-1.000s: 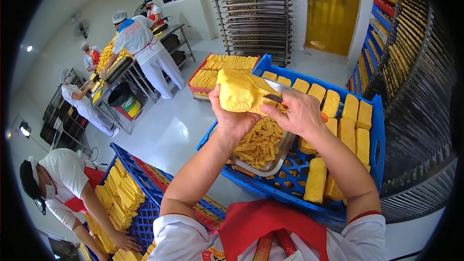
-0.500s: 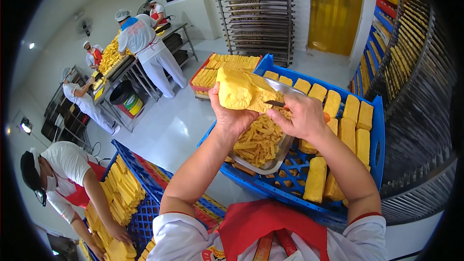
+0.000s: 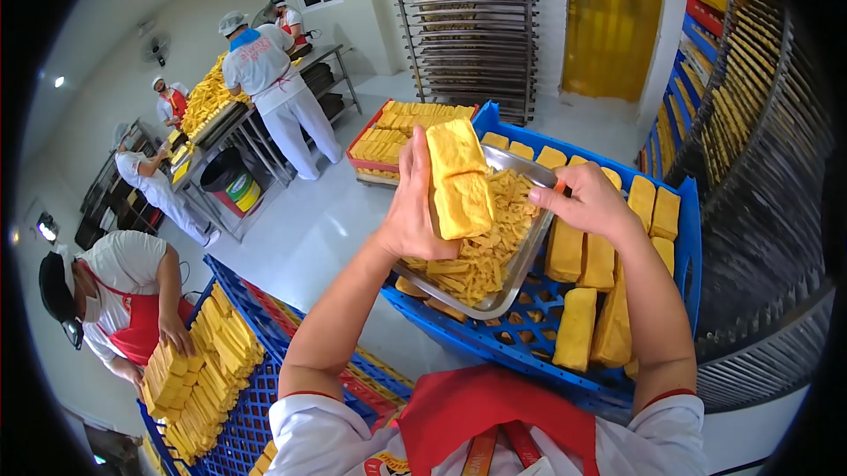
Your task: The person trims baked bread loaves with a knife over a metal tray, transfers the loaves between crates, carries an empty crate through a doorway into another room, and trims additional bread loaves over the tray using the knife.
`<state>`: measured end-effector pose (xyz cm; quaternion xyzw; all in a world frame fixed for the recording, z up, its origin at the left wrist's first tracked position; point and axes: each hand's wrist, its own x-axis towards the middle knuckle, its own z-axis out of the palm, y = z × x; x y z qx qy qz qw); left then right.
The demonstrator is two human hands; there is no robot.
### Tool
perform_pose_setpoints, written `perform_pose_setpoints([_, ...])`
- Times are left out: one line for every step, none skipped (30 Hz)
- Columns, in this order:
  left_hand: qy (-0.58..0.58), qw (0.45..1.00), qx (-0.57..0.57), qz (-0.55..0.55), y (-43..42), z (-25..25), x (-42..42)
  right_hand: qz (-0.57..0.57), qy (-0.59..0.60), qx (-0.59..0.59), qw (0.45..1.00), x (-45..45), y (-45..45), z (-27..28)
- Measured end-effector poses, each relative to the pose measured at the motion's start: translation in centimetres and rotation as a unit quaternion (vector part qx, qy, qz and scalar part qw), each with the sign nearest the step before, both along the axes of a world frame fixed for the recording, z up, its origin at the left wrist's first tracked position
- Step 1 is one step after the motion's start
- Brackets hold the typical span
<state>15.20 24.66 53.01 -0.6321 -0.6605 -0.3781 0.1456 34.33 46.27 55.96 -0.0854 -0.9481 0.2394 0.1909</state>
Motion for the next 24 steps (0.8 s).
perform_pose_setpoints([0.000,1.000,-0.002,-0.002,-0.1,-0.3,0.0,0.010,0.017,-0.078,0.997,0.0,-0.3,0.2])
perform_pose_setpoints([0.019,1.000,-0.007,-0.010,-0.1,-0.6,-0.1,0.026,0.017,-0.122,0.992,-0.1,-1.0,0.5])
perform_pose_setpoints([0.038,0.999,-0.011,-0.018,-0.2,-0.7,0.0,0.023,0.017,-0.123,0.992,-0.2,-1.5,0.7])
perform_pose_setpoints([0.037,0.999,-0.012,-0.021,-0.2,-0.8,0.1,0.027,0.008,-0.135,0.990,-0.4,-2.0,0.8])
perform_pose_setpoints([0.039,0.999,-0.018,-0.028,-0.3,-0.8,0.2,0.032,-0.001,-0.146,0.989,-0.5,-2.3,0.9])
perform_pose_setpoints([0.040,0.998,-0.023,-0.034,-0.3,-0.9,0.2,0.041,0.000,-0.143,0.989,-0.7,-2.4,1.0])
perform_pose_setpoints([0.039,0.998,-0.024,-0.035,-0.3,-1.0,0.1,0.041,-0.001,-0.144,0.989,-0.8,-2.7,1.1])
perform_pose_setpoints([0.049,0.998,-0.020,-0.040,-0.3,-1.3,0.0,0.051,0.009,-0.145,0.988,-0.9,-2.9,1.1])
perform_pose_setpoints([0.059,0.997,-0.016,-0.046,-0.2,-1.4,-0.1,0.062,0.021,-0.145,0.987,-1.1,-2.9,1.1])
perform_pose_setpoints([0.058,0.997,-0.016,-0.047,-0.2,-1.5,-0.1,0.061,0.021,-0.146,0.987,-1.2,-2.8,1.1])
perform_pose_setpoints([0.087,0.995,0.000,-0.050,-0.2,-1.7,-0.1,0.067,0.021,-0.110,0.991,-1.5,-2.6,1.1])
perform_pose_setpoints([0.116,0.992,0.015,-0.053,-0.2,-1.7,0.0,0.074,0.021,-0.074,0.994,-1.7,-2.5,1.1])
perform_pose_setpoints([0.116,0.992,0.016,-0.054,-0.1,-1.7,-0.1,0.072,0.021,-0.074,0.994,-1.7,-2.6,1.2])
perform_pose_setpoints([0.131,0.988,0.031,-0.081,-0.1,-1.4,-0.1,0.068,0.030,-0.011,0.997,-1.8,-2.9,1.4])
perform_pose_setpoints([0.145,0.982,0.046,-0.108,0.0,-1.2,-0.1,0.064,0.038,0.053,0.996,-1.8,-3.0,1.5])
perform_pose_setpoints([0.145,0.982,0.046,-0.109,-0.1,-1.1,0.1,0.063,0.038,0.052,0.996,-1.9,-3.1,1.4])
perform_pose_setpoints([0.135,0.984,0.050,-0.106,-0.2,-0.9,0.2,0.058,0.055,0.059,0.995,-1.9,-3.2,1.1])
perform_pose_setpoints([0.125,0.985,0.055,-0.102,-0.3,-0.8,0.2,0.052,0.072,0.066,0.994,-2.0,-3.3,0.9])
perform_pose_setpoints([0.125,0.985,0.055,-0.102,-0.3,-0.7,0.1,0.052,0.072,0.067,0.994,-2.1,-3.6,0.6])
perform_pose_setpoints([0.138,0.983,0.057,-0.105,-0.4,-0.6,-0.1,0.047,0.124,0.069,0.989,-2.2,-4.0,0.4])
perform_pose_setpoints([0.151,0.981,0.058,-0.108,-0.4,-0.5,-0.2,0.043,0.175,0.071,0.981,-2.3,-4.2,0.2])
perform_pose_setpoints([0.151,0.981,0.058,-0.108,-0.5,-0.5,-0.3,0.043,0.175,0.071,0.981,-2.4,-4.2,0.1])
perform_pose_setpoints([0.153,0.980,0.057,-0.113,-0.6,-0.6,-0.3,0.048,0.166,0.073,0.982,-2.4,-4.3,0.0])
perform_pose_setpoints([0.154,0.979,0.057,-0.119,-0.7,-0.6,-0.3,0.054,0.156,0.074,0.983,-2.5,-4.3,-0.1])
